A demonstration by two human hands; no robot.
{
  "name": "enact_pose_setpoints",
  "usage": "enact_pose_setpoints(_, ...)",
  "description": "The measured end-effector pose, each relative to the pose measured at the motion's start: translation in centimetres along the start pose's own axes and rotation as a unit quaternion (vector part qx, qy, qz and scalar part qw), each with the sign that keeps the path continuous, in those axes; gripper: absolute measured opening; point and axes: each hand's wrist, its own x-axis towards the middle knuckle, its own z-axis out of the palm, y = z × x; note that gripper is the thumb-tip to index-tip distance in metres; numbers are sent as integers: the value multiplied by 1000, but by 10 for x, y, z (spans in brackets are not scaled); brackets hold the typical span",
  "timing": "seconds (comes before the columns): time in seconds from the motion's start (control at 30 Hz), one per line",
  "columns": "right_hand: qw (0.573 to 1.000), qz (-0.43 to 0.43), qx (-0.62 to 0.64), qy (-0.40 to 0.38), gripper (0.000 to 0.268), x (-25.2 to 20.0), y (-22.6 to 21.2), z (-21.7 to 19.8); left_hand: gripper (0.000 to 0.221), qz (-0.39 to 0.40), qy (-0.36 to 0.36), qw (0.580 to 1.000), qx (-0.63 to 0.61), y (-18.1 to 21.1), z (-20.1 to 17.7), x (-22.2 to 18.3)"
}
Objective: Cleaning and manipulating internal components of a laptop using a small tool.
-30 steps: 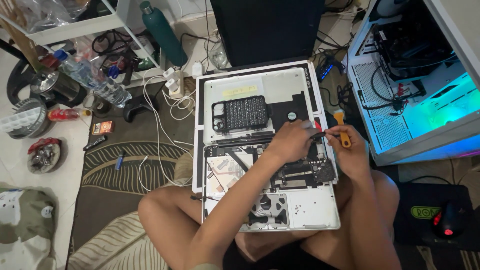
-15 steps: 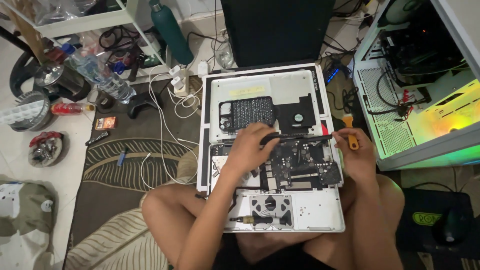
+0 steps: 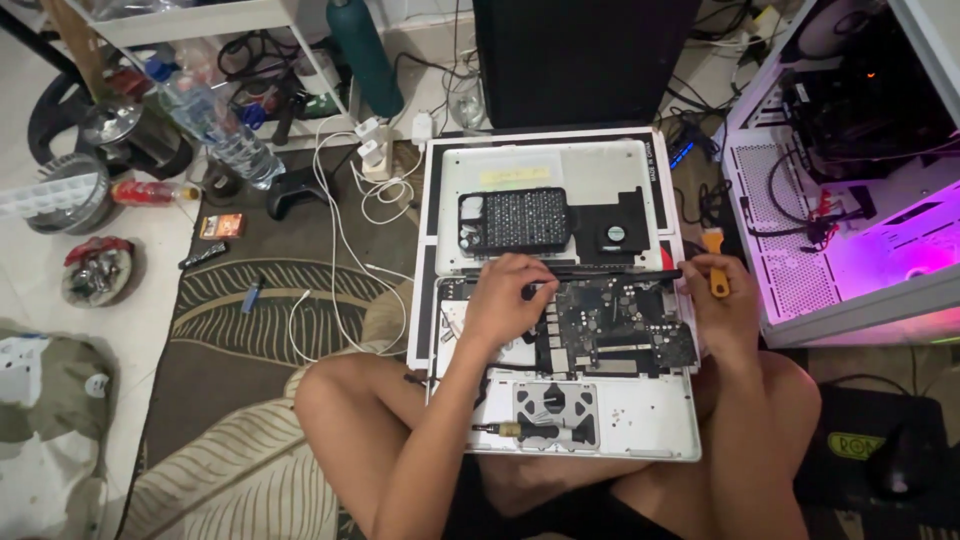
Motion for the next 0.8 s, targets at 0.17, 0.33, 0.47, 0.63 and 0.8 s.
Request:
enact_pose_setpoints(0.17, 999, -19, -26, -1, 16, -5, -6, 4, 12, -7, -3, 1000, 24, 4, -2, 0)
enact_pose_setpoints(0.33, 999, -19, -45, -6, 18, -13, -10, 0, 13, 2, -3, 999, 49, 6, 1, -2)
enact_pose_setpoints(0.47, 1000, -1, 12, -19, 21, -14, 3, -6, 16, 8, 8, 995, 95, 12, 2, -5)
enact_pose_setpoints(0.63, 999, 13, 21, -21, 23, -12, 8, -7, 18, 2, 4, 994, 106, 24, -4, -6)
enact_pose_setpoints(0.8, 999, 33, -3, -29, 23, -8, -1, -1, 18, -52, -14, 995, 87, 39, -11, -4)
